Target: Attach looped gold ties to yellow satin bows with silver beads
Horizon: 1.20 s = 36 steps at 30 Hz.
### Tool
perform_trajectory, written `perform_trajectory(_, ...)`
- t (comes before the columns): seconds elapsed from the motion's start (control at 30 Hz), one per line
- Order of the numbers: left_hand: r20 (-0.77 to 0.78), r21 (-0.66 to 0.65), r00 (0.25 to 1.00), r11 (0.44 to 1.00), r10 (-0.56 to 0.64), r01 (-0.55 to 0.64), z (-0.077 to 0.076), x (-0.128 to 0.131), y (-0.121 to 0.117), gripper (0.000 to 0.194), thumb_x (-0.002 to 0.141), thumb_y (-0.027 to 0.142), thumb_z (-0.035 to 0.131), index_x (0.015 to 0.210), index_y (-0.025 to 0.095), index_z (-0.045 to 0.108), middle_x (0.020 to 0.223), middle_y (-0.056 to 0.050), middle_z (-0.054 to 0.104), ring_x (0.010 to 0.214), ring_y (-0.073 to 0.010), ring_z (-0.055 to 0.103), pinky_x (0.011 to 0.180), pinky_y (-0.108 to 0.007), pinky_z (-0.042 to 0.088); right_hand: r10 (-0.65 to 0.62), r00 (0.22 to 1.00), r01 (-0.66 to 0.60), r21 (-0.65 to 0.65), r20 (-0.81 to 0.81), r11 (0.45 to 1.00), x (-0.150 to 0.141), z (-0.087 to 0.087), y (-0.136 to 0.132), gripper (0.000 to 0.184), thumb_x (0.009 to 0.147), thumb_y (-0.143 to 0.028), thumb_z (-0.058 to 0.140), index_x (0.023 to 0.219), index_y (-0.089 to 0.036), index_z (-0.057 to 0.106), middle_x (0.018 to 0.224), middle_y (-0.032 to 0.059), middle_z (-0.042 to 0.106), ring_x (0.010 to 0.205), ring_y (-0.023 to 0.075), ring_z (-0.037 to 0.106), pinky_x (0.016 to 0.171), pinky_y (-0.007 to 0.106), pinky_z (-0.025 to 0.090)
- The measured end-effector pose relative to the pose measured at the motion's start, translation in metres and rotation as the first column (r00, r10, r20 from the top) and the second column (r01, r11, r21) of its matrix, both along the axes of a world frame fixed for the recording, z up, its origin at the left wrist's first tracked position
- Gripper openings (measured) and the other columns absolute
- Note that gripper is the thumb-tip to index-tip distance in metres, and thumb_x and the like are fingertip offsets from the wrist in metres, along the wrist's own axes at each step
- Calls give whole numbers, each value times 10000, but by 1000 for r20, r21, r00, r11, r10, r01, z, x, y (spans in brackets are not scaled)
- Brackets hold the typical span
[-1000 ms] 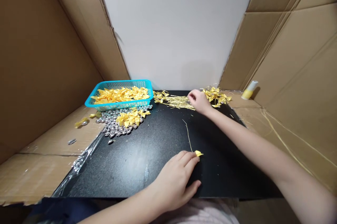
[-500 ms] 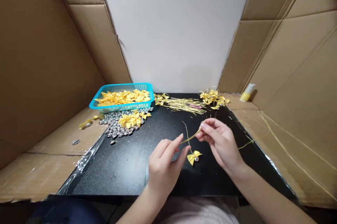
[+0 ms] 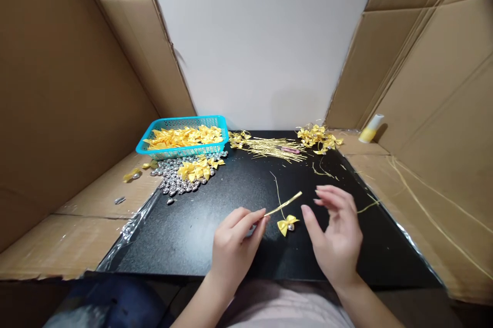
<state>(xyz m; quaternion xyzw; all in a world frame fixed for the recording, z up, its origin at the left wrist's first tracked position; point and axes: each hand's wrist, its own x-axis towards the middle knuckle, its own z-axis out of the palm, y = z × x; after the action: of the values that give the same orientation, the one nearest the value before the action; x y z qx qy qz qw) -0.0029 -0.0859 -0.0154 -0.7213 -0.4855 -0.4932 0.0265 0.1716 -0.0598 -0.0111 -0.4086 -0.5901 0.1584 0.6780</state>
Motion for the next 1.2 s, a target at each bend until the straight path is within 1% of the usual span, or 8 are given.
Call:
perform_trajectory(0.1, -67, -35, 997, 999, 34, -36, 3, -2, -2, 105, 873, 172, 608, 919, 172, 701, 681, -12, 646, 596, -119, 598, 553, -209, 458, -90, 915, -10, 245, 393, 969, 3, 4, -8, 395, 758, -36, 680, 1069, -277, 663, 896, 39, 637, 836, 189, 594, 755, 347, 497)
perform_trajectory(0.27, -155, -94, 985, 992, 71, -86, 5, -1, -7, 124, 887, 207, 588, 906, 176, 707, 674, -11, 635, 592, -134, 597, 532, -222, 438, 1, 752, -118, 133, 660, 984, 1, 9, -5, 248, 845, -85, 616, 1045, -212, 692, 761, 37, 652, 675, 168, 565, 649, 319, 449)
perform_trajectory(0.4, -158, -94, 985, 992, 69, -85, 5, 1, -9, 128, 888, 207, 583, 895, 181, 708, 665, -5, 633, 586, -130, 598, 528, -215, 434, 12, 721, -74, 59, 693, 995, 0, 3, 0, 131, 877, -131, 591, 886, -177, 713, 718, 32, 636, 645, 157, 557, 654, 302, 442)
perform_trajectory(0.53, -146, -69, 987, 995, 65, -76, 6, 2, -9, 115, 882, 187, 589, 895, 178, 703, 673, -9, 641, 602, -128, 608, 546, -210, 448, 12, 746, -33, 19, 666, 999, -1, -2, -1, 136, 878, -133, 584, 833, -170, 707, 706, 26, 641, 656, 154, 581, 643, 274, 446)
perform_trajectory(0.7, 12, -35, 1000, 999, 15, -15, 7, 6, -8, 79, 857, 151, 622, 903, 165, 685, 705, -9, 660, 612, -106, 610, 605, -196, 481, 65, 816, -20, -84, 575, 996, -2, -1, -3, 124, 849, -117, 590, 826, -158, 705, 708, 28, 657, 636, 142, 608, 613, 244, 464)
perform_trajectory(0.83, 208, -153, 978, 988, 26, 6, 5, 8, -3, 53, 850, 178, 635, 827, 181, 683, 661, 18, 661, 566, -93, 601, 571, -183, 475, 156, 871, -59, -216, 466, 974, -4, 4, 1, 125, 817, -118, 602, 753, -167, 697, 666, 13, 655, 557, 112, 597, 545, 207, 463)
perform_trajectory(1.0, 480, -352, 876, 925, 44, 146, -3, 13, 3, 110, 867, 261, 612, 813, 182, 666, 687, 11, 681, 596, -113, 635, 581, -196, 501, 253, 935, -135, -410, 249, 902, -7, 6, 3, 110, 806, -193, 615, 703, -172, 647, 587, 1, 638, 497, 116, 590, 469, 196, 450)
perform_trajectory(1.2, 634, -400, 772, 871, 38, 285, -7, 18, 3, 132, 872, 291, 589, 823, 172, 620, 721, -13, 687, 624, -125, 638, 582, -205, 509, 364, 925, -366, -505, -108, 781, -11, 2, 4, 175, 831, -314, 631, 741, -182, 559, 571, -13, 609, 487, 114, 586, 452, 193, 465)
